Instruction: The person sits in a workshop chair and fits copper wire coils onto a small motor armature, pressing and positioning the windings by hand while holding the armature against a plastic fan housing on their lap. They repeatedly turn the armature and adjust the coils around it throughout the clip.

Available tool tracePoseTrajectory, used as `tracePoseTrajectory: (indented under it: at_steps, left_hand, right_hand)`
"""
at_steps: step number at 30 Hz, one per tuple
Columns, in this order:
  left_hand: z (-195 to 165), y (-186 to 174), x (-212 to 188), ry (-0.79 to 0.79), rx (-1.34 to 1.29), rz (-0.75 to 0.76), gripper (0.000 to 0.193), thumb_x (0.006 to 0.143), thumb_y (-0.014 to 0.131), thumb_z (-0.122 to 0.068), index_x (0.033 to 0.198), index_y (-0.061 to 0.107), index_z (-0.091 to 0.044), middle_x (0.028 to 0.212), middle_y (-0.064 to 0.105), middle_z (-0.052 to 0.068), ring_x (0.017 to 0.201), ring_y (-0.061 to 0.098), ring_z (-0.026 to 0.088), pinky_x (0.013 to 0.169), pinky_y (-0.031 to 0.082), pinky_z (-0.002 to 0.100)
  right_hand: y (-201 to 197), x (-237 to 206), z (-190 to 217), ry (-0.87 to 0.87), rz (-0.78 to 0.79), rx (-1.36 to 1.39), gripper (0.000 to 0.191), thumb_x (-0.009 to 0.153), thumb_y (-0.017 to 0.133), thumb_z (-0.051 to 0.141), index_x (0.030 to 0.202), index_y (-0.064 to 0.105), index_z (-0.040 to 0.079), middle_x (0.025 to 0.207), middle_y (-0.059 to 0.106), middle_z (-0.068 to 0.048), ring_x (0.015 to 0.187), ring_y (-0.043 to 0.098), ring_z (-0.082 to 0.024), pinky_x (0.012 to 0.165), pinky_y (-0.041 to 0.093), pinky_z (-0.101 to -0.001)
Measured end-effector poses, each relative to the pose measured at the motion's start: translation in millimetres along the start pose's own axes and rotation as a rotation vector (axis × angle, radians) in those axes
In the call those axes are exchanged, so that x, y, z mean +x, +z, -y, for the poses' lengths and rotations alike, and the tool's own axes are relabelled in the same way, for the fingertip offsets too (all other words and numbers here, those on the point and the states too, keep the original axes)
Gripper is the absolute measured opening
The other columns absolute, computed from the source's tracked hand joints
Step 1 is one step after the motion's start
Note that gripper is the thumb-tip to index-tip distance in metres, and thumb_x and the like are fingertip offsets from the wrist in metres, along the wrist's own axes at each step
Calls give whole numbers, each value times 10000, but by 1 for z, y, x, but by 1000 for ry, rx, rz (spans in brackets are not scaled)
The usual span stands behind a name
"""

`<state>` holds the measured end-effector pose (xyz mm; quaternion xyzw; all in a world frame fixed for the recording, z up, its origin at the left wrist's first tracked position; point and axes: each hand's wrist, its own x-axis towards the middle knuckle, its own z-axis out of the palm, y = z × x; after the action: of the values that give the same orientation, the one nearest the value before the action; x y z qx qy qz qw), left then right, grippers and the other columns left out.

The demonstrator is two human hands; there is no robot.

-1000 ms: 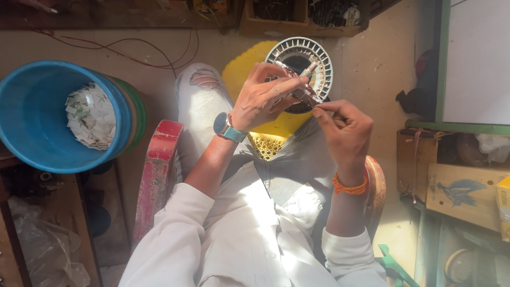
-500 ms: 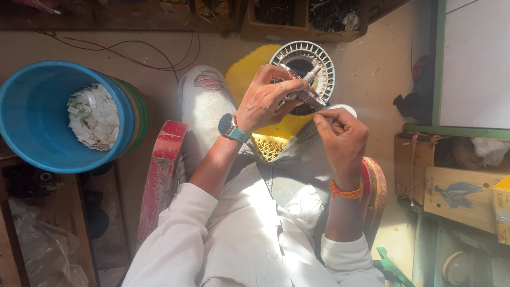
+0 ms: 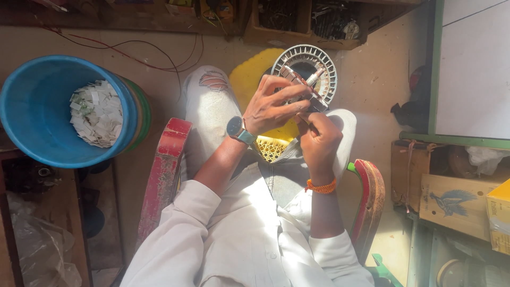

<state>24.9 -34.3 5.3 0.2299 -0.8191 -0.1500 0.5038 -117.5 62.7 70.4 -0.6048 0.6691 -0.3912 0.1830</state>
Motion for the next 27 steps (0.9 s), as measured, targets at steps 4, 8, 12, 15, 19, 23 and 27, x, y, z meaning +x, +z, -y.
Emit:
tracePoseTrajectory:
  at_steps: [4, 8, 12, 15, 19, 23, 27]
  left_hand:
    - [-13, 15, -13, -109, -17, -134, 334, 786, 887, -103, 1015, 670, -212, 1201, 631, -74, 1029, 552, 185, 891, 472, 338]
    - [-21, 29, -14, -405, -315, -197, 187, 888, 817, -31, 976, 656, -67, 1084, 616, 31, 850, 639, 141, 692, 524, 268]
    - [-25, 30, -14, -490, -393, -293, 125, 943, 756, -7, 976, 636, -21, 1071, 590, 66, 866, 642, 126, 705, 554, 250]
    - [-25, 28, -11, -602, -466, -338, 86, 916, 747, -3, 927, 662, -14, 1053, 608, 65, 847, 617, 113, 659, 506, 242]
    - [-27, 27, -7, -656, -492, -344, 91, 905, 742, -23, 894, 652, -12, 1023, 616, 51, 760, 581, 70, 617, 468, 228]
    - [-29, 29, -3, -713, -542, -353, 91, 889, 732, -38, 866, 646, -21, 1011, 610, 44, 718, 564, 52, 576, 451, 218]
    - [-30, 28, -1, -721, -543, -361, 97, 892, 727, -46, 860, 638, -27, 990, 603, 23, 731, 561, 55, 583, 444, 215]
  right_hand:
    - [-18, -1, 8, -36, 15, -2, 149, 867, 769, -43, 1002, 729, 6, 836, 674, -49, 650, 515, -95, 589, 420, -252]
    - [-30, 14, 19, 54, 37, -89, 77, 893, 795, 13, 960, 756, 13, 779, 662, -55, 574, 457, -155, 546, 371, -298]
    - [-29, 44, 22, -245, 102, -95, 59, 946, 760, 20, 990, 720, 24, 861, 669, -75, 718, 624, -177, 662, 487, -302]
    - [-25, 68, 21, -340, 137, -124, 58, 961, 755, 20, 999, 711, 23, 916, 698, -88, 761, 665, -205, 686, 511, -306]
    - [-27, 89, 18, -195, 203, -116, 56, 941, 772, 25, 977, 738, -1, 788, 683, -89, 624, 627, -147, 582, 471, -285]
    - [-24, 95, 12, 57, 254, 90, 68, 959, 715, 28, 1007, 740, -14, 746, 710, -9, 653, 628, -15, 572, 482, -223]
    - [-24, 95, 3, 211, 286, 191, 94, 954, 723, 64, 1001, 746, -13, 690, 665, 44, 624, 580, 19, 543, 447, -191]
